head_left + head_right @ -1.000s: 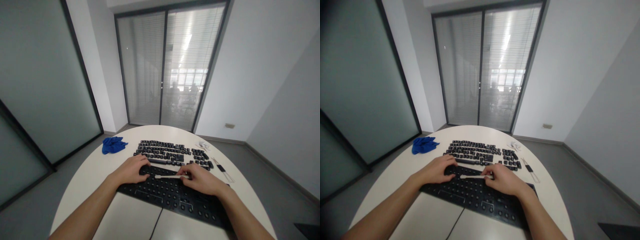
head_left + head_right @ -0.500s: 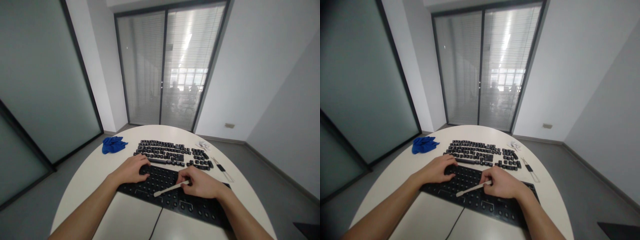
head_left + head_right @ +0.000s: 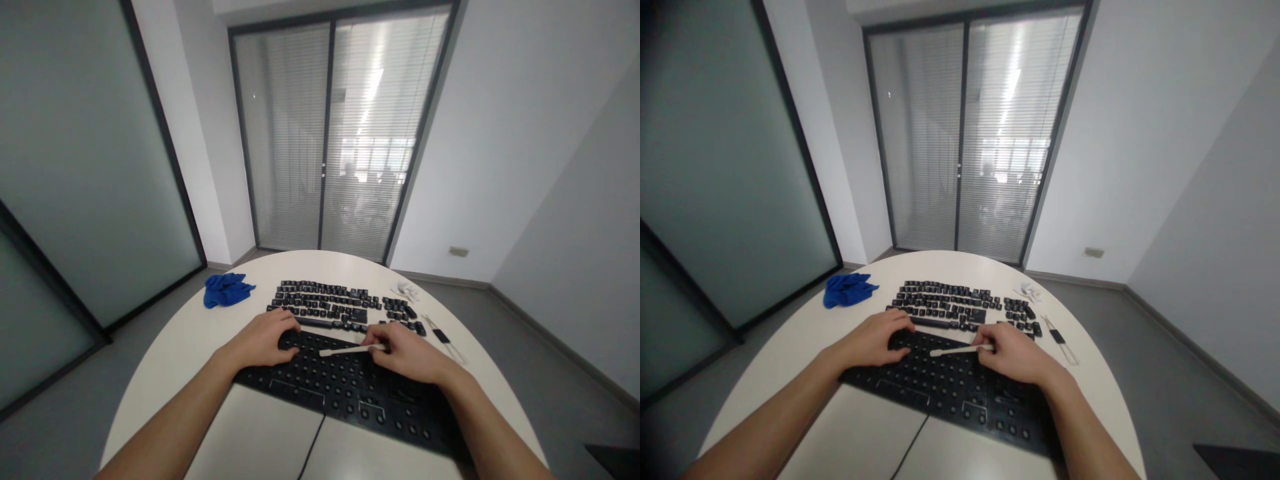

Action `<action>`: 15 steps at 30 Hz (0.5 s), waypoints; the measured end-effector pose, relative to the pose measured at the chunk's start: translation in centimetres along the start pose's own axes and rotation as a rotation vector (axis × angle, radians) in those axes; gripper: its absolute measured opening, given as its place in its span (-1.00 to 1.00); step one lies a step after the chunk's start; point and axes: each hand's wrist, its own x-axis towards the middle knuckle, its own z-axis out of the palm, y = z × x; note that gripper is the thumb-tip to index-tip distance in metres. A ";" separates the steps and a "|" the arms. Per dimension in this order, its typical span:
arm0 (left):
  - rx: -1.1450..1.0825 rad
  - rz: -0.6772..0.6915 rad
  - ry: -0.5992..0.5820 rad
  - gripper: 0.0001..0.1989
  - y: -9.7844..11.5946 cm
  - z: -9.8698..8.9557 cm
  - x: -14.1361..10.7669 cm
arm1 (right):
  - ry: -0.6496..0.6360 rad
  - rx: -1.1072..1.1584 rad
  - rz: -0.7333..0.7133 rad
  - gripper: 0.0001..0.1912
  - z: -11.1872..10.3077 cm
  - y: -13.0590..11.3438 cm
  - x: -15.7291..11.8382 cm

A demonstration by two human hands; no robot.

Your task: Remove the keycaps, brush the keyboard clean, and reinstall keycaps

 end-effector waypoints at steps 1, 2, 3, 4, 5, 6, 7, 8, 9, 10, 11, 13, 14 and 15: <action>0.002 -0.001 -0.001 -0.73 0.0 0.0 0.0 | 0.020 -0.017 0.008 -0.78 -0.1 0.1 0.0; 0.003 -0.002 -0.002 -0.72 0.0 0.0 0.0 | 0.041 -0.032 0.013 -0.77 -0.1 0.2 0.1; 0.003 -0.003 0.000 -0.72 0.0 0.0 0.0 | 0.060 -0.044 0.016 -0.77 -0.2 0.3 0.1; 0.000 -0.003 0.001 -0.72 0.0 0.0 0.0 | 0.074 -0.052 0.016 -0.77 -0.2 0.3 0.1; -0.003 -0.002 0.002 -0.72 0.0 0.0 0.0 | 0.081 -0.057 0.016 -0.77 -0.2 0.3 0.2; -0.005 -0.002 0.003 -0.72 0.0 0.0 0.0 | 0.083 -0.059 0.015 -0.77 -0.2 0.3 0.2; -0.006 -0.002 0.004 -0.72 0.0 0.1 0.0 | 0.084 -0.060 0.015 -0.77 -0.1 0.3 0.3; -0.006 -0.004 0.004 -0.72 0.0 0.1 0.0 | 0.085 -0.061 0.016 -0.77 -0.1 0.3 0.3; -0.004 -0.006 0.005 -0.72 0.0 0.0 -0.1 | 0.082 -0.059 0.014 -0.76 -0.1 0.3 0.3; -0.001 -0.010 0.006 -0.72 0.0 0.0 -0.1 | 0.073 -0.053 0.007 -0.75 -0.1 0.2 0.3; 0.003 -0.016 0.006 -0.72 0.0 0.0 -0.1 | 0.058 -0.042 -0.004 -0.75 -0.1 0.1 0.3; 0.008 -0.027 0.004 -0.72 -0.2 -0.1 -0.1 | 0.023 -0.015 -0.037 -0.75 0.0 -0.1 0.1; 0.011 -0.031 0.002 -0.72 -0.2 -0.1 -0.1 | 0.006 -0.003 -0.051 -0.76 0.1 -0.3 0.1; 0.013 -0.034 0.001 -0.72 -0.3 -0.1 -0.1 | -0.007 0.006 -0.062 -0.76 0.2 -0.6 0.0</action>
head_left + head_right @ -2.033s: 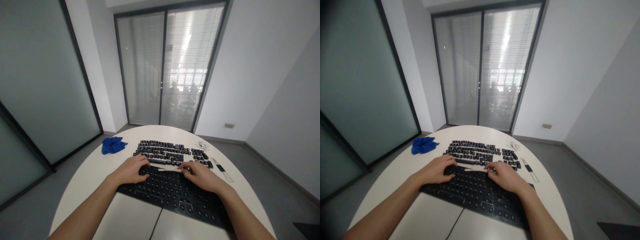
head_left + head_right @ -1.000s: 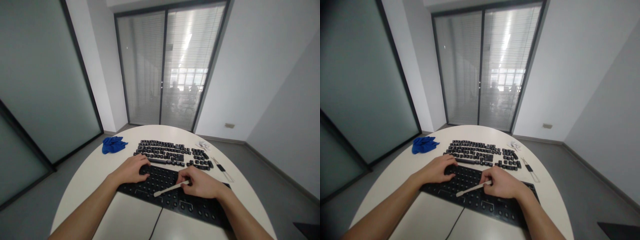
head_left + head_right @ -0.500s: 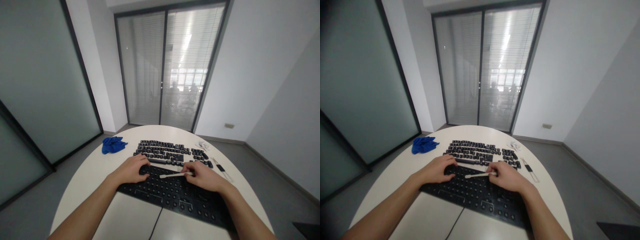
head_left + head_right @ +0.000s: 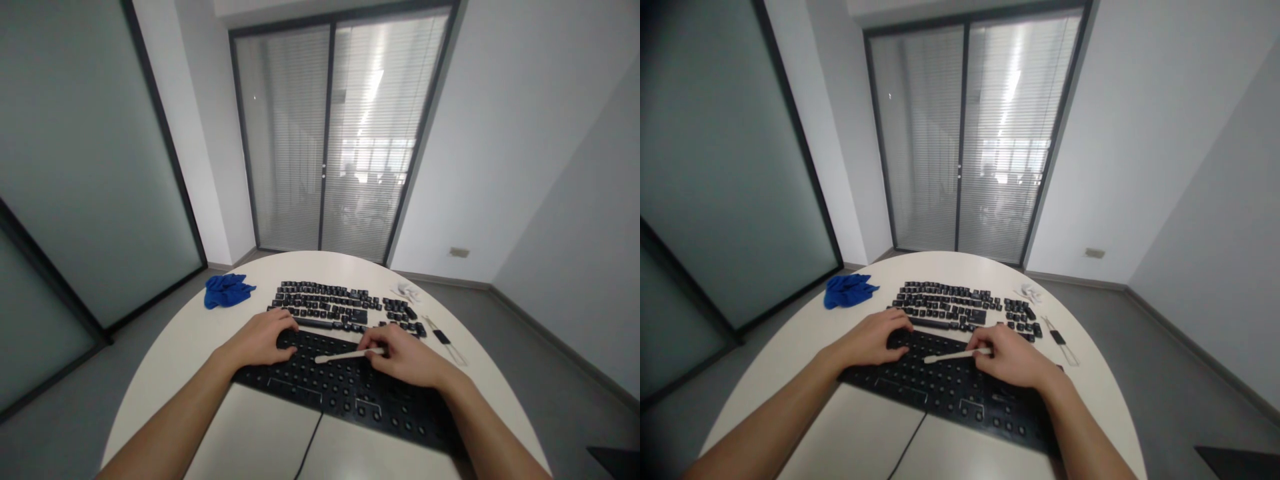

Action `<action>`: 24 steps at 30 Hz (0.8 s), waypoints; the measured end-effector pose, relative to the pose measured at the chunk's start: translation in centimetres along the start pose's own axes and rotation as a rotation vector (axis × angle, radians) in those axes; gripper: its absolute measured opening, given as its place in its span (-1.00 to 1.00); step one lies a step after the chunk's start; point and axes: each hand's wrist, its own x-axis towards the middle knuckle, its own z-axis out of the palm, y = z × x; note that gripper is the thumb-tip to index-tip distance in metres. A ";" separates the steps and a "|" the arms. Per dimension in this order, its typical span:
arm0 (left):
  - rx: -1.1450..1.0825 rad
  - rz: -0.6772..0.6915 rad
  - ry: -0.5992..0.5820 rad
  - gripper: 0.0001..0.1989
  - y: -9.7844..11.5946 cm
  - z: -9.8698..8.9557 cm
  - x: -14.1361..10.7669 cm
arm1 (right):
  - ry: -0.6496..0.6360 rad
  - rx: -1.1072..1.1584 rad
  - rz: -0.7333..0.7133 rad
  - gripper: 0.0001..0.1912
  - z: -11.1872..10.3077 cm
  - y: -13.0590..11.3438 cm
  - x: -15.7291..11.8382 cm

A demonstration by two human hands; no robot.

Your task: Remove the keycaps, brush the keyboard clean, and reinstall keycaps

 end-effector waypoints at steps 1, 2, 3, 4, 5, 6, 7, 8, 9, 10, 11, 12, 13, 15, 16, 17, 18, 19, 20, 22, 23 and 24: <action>0.003 -0.002 0.002 -0.72 -0.1 0.0 0.0 | -0.014 0.007 -0.009 -0.76 0.1 -0.3 -0.1; 0.006 -0.003 0.003 -0.73 -0.2 0.0 0.0 | -0.030 0.013 -0.018 -0.76 0.3 -0.6 -0.1; 0.011 -0.004 0.006 -0.73 -0.3 0.0 0.0 | -0.044 0.018 -0.025 -0.75 0.4 -1.0 -0.2; 0.014 -0.005 0.009 -0.73 -0.4 0.0 0.0 | -0.059 0.025 -0.032 -0.75 0.5 -1.3 -0.3; 0.016 -0.008 0.013 -0.74 -0.5 0.1 0.0 | -0.074 0.031 -0.037 -0.75 0.6 -1.6 -0.3; 0.016 -0.011 0.016 -0.74 -0.6 0.1 0.0 | -0.085 0.035 -0.042 -0.74 0.7 -1.8 -0.4; 0.015 -0.016 0.020 -0.73 -0.6 0.0 -0.1 | -0.095 0.040 -0.044 -0.73 0.8 -1.9 -0.4; 0.014 -0.022 0.022 -0.73 -0.7 0.0 -0.1 | -0.102 0.041 -0.046 -0.73 0.8 -2.0 -0.4; 0.012 -0.028 0.024 -0.73 -0.7 0.0 -0.1 | -0.105 0.039 -0.046 -0.72 0.8 -1.9 -0.3; 0.011 -0.032 0.025 -0.73 -0.8 0.0 -0.2 | -0.102 0.033 -0.043 -0.72 0.8 -1.8 -0.3; 0.011 -0.034 0.027 -0.74 -0.8 -0.1 -0.2 | -0.089 0.025 -0.035 -0.72 0.8 -1.6 -0.2; 0.013 -0.036 0.028 -0.74 -0.9 -0.1 -0.2 | -0.070 0.015 -0.022 -0.72 0.7 -1.4 -0.2; 0.014 -0.036 0.029 -0.74 -0.9 -0.1 -0.2 | -0.051 0.006 -0.007 -0.73 0.7 -1.1 -0.1; 0.015 -0.041 0.029 -0.74 -1.1 -0.2 -0.2 | -0.014 -0.008 0.019 -0.73 0.6 -0.6 0.0; 0.014 -0.045 0.029 -0.74 -1.2 -0.2 -0.2 | -0.001 -0.014 0.027 -0.74 0.5 -0.4 0.1; 0.012 -0.049 0.028 -0.74 -1.3 -0.2 -0.2 | 0.009 -0.020 0.033 -0.74 0.5 -0.2 0.2; 0.009 -0.053 0.029 -0.74 -1.4 -0.2 -0.2 | 0.018 -0.026 0.037 -0.75 0.4 -0.1 0.2; 0.007 -0.057 0.031 -0.74 -1.5 -0.1 -0.2 | 0.031 -0.033 0.042 -0.76 0.3 0.0 0.2; 0.005 -0.059 0.033 -0.74 -1.6 -0.1 -0.2 | 0.046 -0.041 0.048 -0.76 0.3 0.1 0.2; -0.001 -0.059 0.038 -0.73 -1.8 0.0 -0.2 | 0.082 -0.049 0.056 -0.75 0.2 0.3 0.2; -0.004 -0.059 0.042 -0.73 -1.9 0.0 -0.2 | 0.098 -0.047 0.058 -0.74 0.2 0.5 0.2; -0.007 -0.059 0.045 -0.73 -1.9 0.0 -0.3 | 0.107 -0.042 0.058 -0.73 0.3 0.6 0.3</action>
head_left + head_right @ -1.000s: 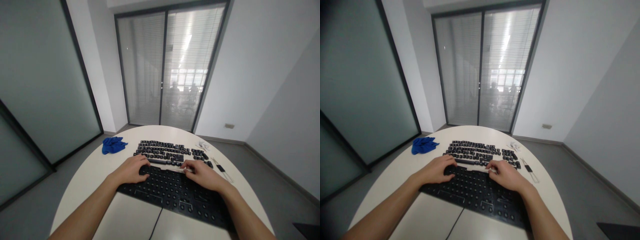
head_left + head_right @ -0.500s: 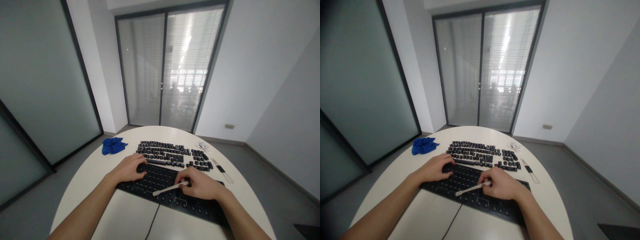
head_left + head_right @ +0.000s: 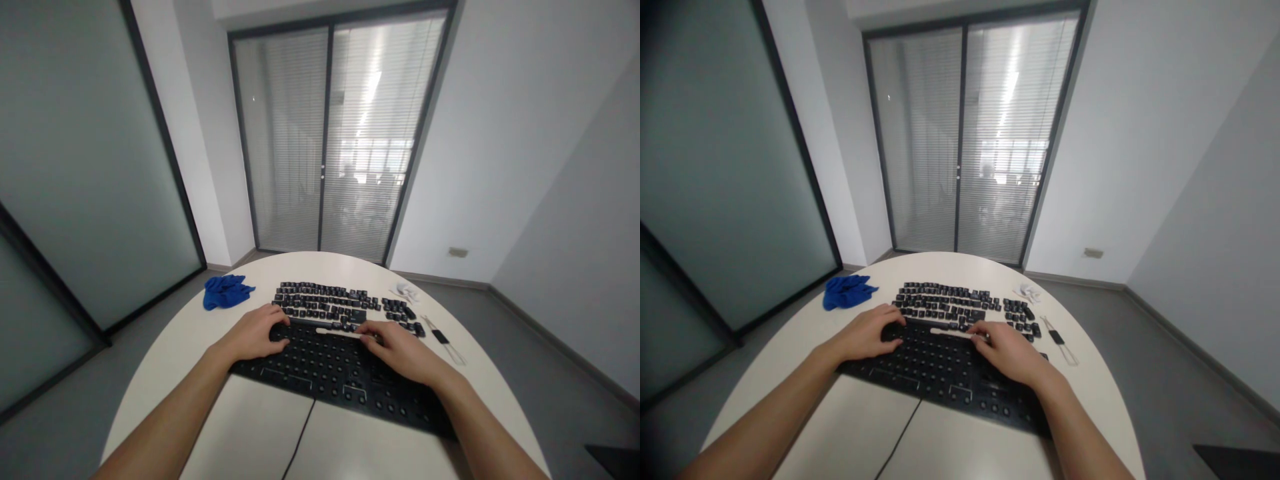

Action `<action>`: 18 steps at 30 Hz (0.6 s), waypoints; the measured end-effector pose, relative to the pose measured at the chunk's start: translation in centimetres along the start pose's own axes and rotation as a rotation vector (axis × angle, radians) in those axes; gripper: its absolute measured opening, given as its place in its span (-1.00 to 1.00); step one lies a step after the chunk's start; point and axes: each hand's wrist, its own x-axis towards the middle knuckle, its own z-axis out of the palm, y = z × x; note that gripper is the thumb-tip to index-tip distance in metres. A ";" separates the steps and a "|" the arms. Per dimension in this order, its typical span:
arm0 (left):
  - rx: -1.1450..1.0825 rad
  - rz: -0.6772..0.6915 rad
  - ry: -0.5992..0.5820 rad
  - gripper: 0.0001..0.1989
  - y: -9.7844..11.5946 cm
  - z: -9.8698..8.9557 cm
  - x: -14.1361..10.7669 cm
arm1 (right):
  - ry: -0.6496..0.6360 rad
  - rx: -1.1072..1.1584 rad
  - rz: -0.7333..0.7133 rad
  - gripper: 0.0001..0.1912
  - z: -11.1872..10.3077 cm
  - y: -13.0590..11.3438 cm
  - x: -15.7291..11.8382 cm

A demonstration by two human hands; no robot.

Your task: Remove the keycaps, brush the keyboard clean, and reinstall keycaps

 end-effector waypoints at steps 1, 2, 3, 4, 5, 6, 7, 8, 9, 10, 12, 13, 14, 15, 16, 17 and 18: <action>-0.002 -0.001 0.002 -0.73 0.0 0.0 0.0 | 0.004 0.008 -0.001 -0.72 0.0 0.1 0.0; -0.002 -0.002 0.004 -0.73 0.0 0.0 0.0 | 0.004 0.016 -0.002 -0.72 0.1 0.2 0.0; -0.001 -0.002 0.004 -0.74 0.0 0.0 0.0 | 0.002 0.022 -0.003 -0.71 0.1 0.3 0.1; 0.002 -0.002 0.002 -0.74 0.1 0.0 0.0 | 0.001 0.025 -0.004 -0.71 0.1 0.4 0.1; 0.003 -0.003 0.002 -0.74 0.1 0.0 0.0 | -0.001 0.027 -0.007 -0.71 0.1 0.3 0.1; 0.004 -0.005 0.001 -0.74 0.1 0.0 0.0 | -0.005 0.028 -0.012 -0.70 0.1 0.3 0.0; 0.004 -0.006 0.002 -0.74 0.1 0.0 0.0 | -0.014 0.031 -0.020 -0.71 0.1 0.2 0.0; 0.003 -0.008 0.004 -0.74 0.1 0.0 0.0 | -0.032 0.038 -0.032 -0.71 0.1 0.0 -0.1; 0.000 -0.009 0.005 -0.74 0.1 0.0 0.0 | -0.056 0.049 -0.047 -0.72 0.2 -0.2 -0.1; -0.002 -0.009 0.007 -0.74 0.1 0.0 0.0 | -0.086 0.061 -0.064 -0.73 0.2 -0.5 -0.2; -0.003 -0.009 0.010 -0.75 0.1 0.0 0.0 | -0.146 0.073 -0.087 -0.74 0.3 -1.0 -0.4; -0.002 -0.010 0.011 -0.75 0.0 0.0 0.0 | -0.169 0.072 -0.094 -0.75 0.4 -1.3 -0.4; -0.001 -0.011 0.013 -0.75 0.0 0.1 0.0 | -0.186 0.071 -0.101 -0.75 0.5 -1.6 -0.5; 0.001 -0.011 0.013 -0.75 0.0 0.1 0.0 | -0.199 0.071 -0.109 -0.75 0.6 -1.8 -0.5; 0.001 -0.010 0.014 -0.75 0.0 0.1 0.0 | -0.209 0.075 -0.121 -0.75 0.7 -1.9 -0.6; 0.000 -0.009 0.015 -0.75 0.0 0.1 0.0 | -0.216 0.084 -0.133 -0.75 0.8 -2.0 -0.6; -0.002 -0.006 0.016 -0.75 0.0 0.2 0.0 | -0.220 0.092 -0.141 -0.75 0.8 -2.0 -0.6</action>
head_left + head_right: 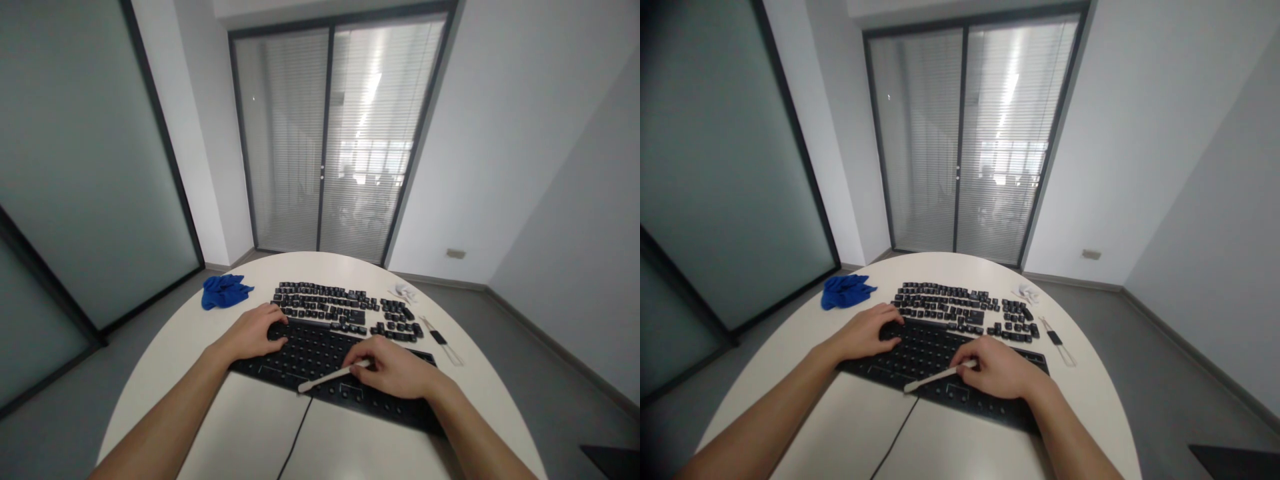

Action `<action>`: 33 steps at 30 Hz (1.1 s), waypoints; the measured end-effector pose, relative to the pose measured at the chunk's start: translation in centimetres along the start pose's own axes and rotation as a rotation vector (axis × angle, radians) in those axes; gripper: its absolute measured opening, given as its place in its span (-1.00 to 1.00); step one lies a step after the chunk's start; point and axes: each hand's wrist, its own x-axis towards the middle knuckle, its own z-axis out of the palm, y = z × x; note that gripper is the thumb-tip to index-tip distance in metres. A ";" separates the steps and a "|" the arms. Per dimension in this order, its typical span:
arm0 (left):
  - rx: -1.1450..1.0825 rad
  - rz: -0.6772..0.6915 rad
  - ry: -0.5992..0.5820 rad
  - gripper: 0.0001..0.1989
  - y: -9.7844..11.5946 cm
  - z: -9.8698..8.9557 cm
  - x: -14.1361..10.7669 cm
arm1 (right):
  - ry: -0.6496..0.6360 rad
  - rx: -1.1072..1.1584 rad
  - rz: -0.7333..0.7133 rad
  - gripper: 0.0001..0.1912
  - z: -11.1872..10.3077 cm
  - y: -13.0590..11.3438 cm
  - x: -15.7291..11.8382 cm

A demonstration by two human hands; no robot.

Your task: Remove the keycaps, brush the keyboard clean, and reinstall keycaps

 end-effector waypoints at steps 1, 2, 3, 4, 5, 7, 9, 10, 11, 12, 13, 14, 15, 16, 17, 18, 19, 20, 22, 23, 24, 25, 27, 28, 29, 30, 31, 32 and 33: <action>-0.003 0.003 0.001 -0.75 0.0 0.0 0.0 | 0.001 0.005 -0.002 -0.75 0.0 0.1 0.0; -0.005 0.006 0.002 -0.75 0.0 0.0 0.0 | 0.009 0.004 0.004 -0.75 0.0 0.2 0.0; -0.008 0.009 0.003 -0.75 -0.1 0.0 0.0 | 0.023 -0.001 0.018 -0.76 0.0 0.4 0.1; -0.009 0.010 0.004 -0.75 -0.1 0.0 0.0 | 0.041 -0.008 0.034 -0.76 -0.1 0.7 0.1; -0.010 0.011 0.005 -0.75 -0.1 0.0 0.0 | 0.060 -0.014 0.051 -0.76 -0.2 1.0 0.1; -0.013 0.014 0.005 -0.75 0.0 0.0 0.0 | 0.098 -0.023 0.081 -0.76 -0.4 1.7 0.1; -0.026 0.032 0.006 -0.76 0.1 0.0 0.0 | 0.138 -0.029 0.100 -0.75 -0.8 2.3 0.1; -0.037 0.045 0.007 -0.76 0.2 0.0 0.0 | 0.161 -0.031 0.103 -0.74 -0.9 2.5 0.0; -0.052 0.058 0.007 -0.75 0.2 0.0 0.0 | 0.180 -0.034 0.104 -0.73 -1.0 2.8 0.0; -0.069 0.070 0.008 -0.75 0.3 0.0 0.0 | 0.195 -0.036 0.104 -0.72 -1.1 3.0 0.0; -0.087 0.081 0.010 -0.74 0.4 0.1 0.0 | 0.207 -0.038 0.105 -0.71 -1.2 3.2 0.0; -0.106 0.090 0.015 -0.72 0.5 0.2 0.0 | 0.215 -0.040 0.110 -0.71 -1.2 3.3 0.0; -0.126 0.099 0.024 -0.71 0.7 0.2 -0.1 | 0.221 -0.042 0.117 -0.70 -1.2 3.4 0.0; -0.146 0.107 0.037 -0.71 0.9 0.3 -0.1 | 0.225 -0.043 0.125 -0.70 -1.2 3.5 0.0; -0.166 0.118 0.049 -0.70 1.1 0.4 -0.1 | 0.227 -0.043 0.129 -0.69 -1.2 3.5 0.0; -0.185 0.131 0.057 -0.69 1.4 0.5 -0.1 | 0.227 -0.042 0.129 -0.69 -1.2 3.5 0.0; -0.200 0.146 0.060 -0.67 1.8 0.6 0.0 | 0.225 -0.038 0.127 -0.70 -1.2 3.5 0.0; -0.212 0.165 0.052 -0.65 2.1 0.7 0.0 | 0.220 -0.035 0.126 -0.70 -1.2 3.4 0.0; -0.220 0.197 0.022 -0.61 2.8 0.9 0.1 | 0.204 -0.032 0.130 -0.72 -1.3 3.2 0.0; -0.217 0.207 0.007 -0.60 3.0 0.9 0.2 | 0.195 -0.033 0.133 -0.72 -1.3 3.0 0.0; -0.211 0.212 -0.004 -0.59 3.2 0.9 0.2 | 0.180 -0.033 0.135 -0.73 -1.3 2.9 0.0; -0.204 0.213 -0.011 -0.59 3.3 1.0 0.3 | 0.162 -0.033 0.134 -0.74 -1.3 2.7 0.0; -0.190 0.212 -0.017 -0.60 3.3 1.0 0.4 | 0.134 -0.031 0.115 -0.75 -1.2 2.3 0.0; -0.182 0.209 -0.019 -0.61 3.3 0.9 0.4 | 0.122 -0.027 0.102 -0.75 -1.2 2.1 0.0; -0.174 0.208 -0.021 -0.62 3.3 0.9 0.4 | 0.110 -0.025 0.091 -0.76 -1.1 1.9 0.1; -0.165 0.207 -0.024 -0.63 3.3 0.9 0.5 | 0.101 -0.025 0.085 -0.76 -1.1 1.7 0.1; -0.157 0.205 -0.026 -0.64 3.3 0.8 0.5 | 0.092 -0.026 0.086 -0.77 -1.0 1.7 0.1; -0.149 0.203 -0.028 -0.64 3.3 0.8 0.5 | 0.082 -0.028 0.091 -0.77 -0.9 1.6 0.1; -0.144 0.200 -0.030 -0.64 3.3 0.8 0.5 | 0.075 -0.028 0.097 -0.77 -0.9 1.7 0.1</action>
